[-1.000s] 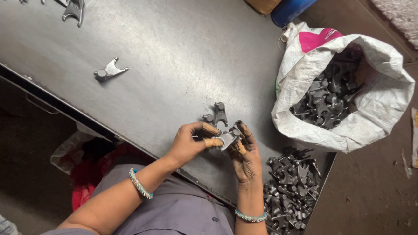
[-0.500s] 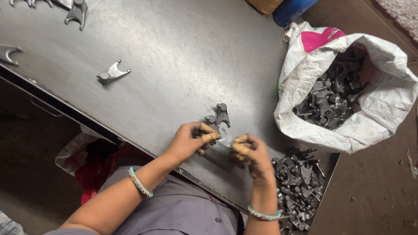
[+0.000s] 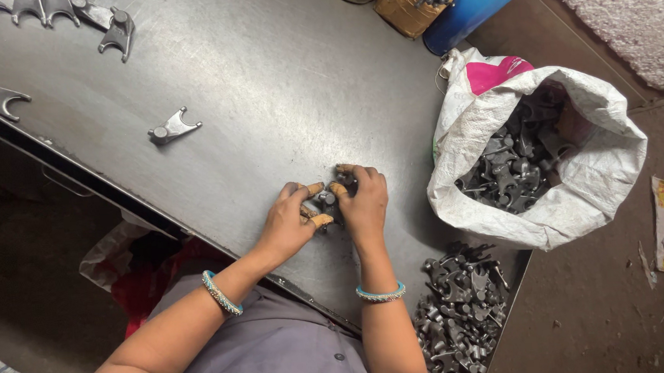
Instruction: The person picks up metal fork-shaped castings one at a time from a pile on a steel table, turns each over in both hands, and places it in a separate group on the table, occasionally tossing pieces into a large sack of parts beside the table.
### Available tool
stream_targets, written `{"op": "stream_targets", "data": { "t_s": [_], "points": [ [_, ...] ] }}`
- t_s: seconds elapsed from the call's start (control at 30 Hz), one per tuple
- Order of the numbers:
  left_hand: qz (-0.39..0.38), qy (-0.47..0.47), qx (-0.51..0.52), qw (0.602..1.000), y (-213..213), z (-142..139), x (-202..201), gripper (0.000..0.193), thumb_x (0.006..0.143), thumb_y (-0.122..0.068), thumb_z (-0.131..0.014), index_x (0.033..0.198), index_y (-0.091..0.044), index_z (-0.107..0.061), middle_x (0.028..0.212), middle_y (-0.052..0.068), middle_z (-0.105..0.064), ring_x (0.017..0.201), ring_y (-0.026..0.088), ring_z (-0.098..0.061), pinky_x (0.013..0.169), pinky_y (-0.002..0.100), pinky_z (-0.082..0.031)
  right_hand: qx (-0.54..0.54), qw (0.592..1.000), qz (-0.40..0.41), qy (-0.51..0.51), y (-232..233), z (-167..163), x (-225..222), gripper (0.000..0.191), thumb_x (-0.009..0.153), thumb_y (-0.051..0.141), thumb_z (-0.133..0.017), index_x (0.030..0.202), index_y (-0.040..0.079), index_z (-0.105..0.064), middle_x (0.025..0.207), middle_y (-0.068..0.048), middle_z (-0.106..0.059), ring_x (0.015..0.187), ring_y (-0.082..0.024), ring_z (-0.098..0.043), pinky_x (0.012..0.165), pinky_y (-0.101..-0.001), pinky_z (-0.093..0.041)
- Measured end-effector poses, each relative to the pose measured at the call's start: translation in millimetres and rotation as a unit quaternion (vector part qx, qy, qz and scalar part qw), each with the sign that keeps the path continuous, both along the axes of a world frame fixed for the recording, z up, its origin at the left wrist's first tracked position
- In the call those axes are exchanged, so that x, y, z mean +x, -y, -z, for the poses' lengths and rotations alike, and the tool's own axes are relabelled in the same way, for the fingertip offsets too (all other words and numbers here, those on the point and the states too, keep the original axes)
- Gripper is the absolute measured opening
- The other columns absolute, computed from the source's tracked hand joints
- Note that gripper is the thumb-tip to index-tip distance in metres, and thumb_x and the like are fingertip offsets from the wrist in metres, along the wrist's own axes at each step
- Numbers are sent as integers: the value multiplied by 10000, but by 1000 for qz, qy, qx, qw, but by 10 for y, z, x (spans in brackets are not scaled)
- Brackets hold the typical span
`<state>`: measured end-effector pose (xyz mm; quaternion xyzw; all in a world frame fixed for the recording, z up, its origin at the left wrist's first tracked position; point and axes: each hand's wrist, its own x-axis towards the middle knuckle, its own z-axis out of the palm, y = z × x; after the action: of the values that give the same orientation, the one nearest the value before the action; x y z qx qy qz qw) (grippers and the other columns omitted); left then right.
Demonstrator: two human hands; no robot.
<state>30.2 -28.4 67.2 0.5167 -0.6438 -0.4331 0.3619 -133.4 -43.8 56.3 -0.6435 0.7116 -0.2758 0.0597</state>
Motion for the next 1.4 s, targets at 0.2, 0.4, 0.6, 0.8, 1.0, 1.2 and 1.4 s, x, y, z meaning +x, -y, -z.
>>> {"op": "stream_targets", "data": {
  "t_s": [0.2, 0.4, 0.6, 0.8, 1.0, 1.2, 1.4],
  "points": [
    [22, -81, 78, 993, -18, 37, -38, 545, 804, -184, -810, 1303, -52, -636, 1144, 134, -674, 969, 227, -722, 836, 349, -597, 10, 872, -66, 485, -295, 142, -577, 401, 822, -2, -814, 1202, 31, -689, 1222, -130, -725, 1077, -258, -675, 959, -369, -551],
    [57, -150, 106, 981, -22, 126, -172, 347, 947, -178, -688, 1258, -26, -679, 1127, 110, -749, 973, 165, -736, 832, 306, -593, -15, 639, -87, 764, -782, 309, -868, 562, 855, -48, -776, 1378, 18, -579, 1318, -189, -677, 1261, -368, -637, 1110, -456, -506],
    [92, -340, 192, 916, -161, 239, -276, 260, 991, -142, -640, 1210, -11, -688, 1048, 84, -738, 902, 126, -709, 748, 278, -579, 0, 605, -58, 794, -890, 394, -799, 525, 851, -21, -791, 1340, 61, -616, 1321, -157, -672, 1265, -341, -629, 1096, -447, -504],
    [71, -425, 346, 834, -90, 251, -212, 205, 957, -93, -680, 1146, -18, -658, 971, 70, -740, 801, 119, -700, 625, 257, -575, 46, 666, -1, 744, -940, 398, -656, 355, 900, 100, -725, 1244, 49, -653, 1152, -71, -718, 970, -163, -680, 787, -297, -569],
    [41, -439, 366, 820, -2, 139, -219, 193, 943, -70, -662, 1126, -9, -654, 936, 77, -735, 754, 138, -709, 605, 272, -589, 126, 745, 48, 653, -978, 507, -610, 182, 995, 171, -679, 1072, 8, -699, 784, -21, -667, 555, -59, -554, 453, -211, -423],
    [10, -366, 309, 878, 61, 34, -127, 169, 982, -114, -655, 1119, -15, -669, 932, 63, -729, 767, 102, -693, 605, 250, -566, 145, 772, 93, 612, -942, 347, -725, 165, 985, 172, -720, 1009, 9, -703, 728, -36, -660, 507, -67, -528, 407, -196, -382],
    [-25, -355, 290, 888, 111, 38, 47, 176, 985, -135, -639, 1130, -37, -658, 937, 55, -727, 775, 97, -683, 607, 243, -550, -156, 460, 41, 873, -601, -302, -996, 451, 739, 93, -803, 1164, 11, -675, 1155, -138, -745, 881, -176, -731, 670, -246, -580]
  ]
}}
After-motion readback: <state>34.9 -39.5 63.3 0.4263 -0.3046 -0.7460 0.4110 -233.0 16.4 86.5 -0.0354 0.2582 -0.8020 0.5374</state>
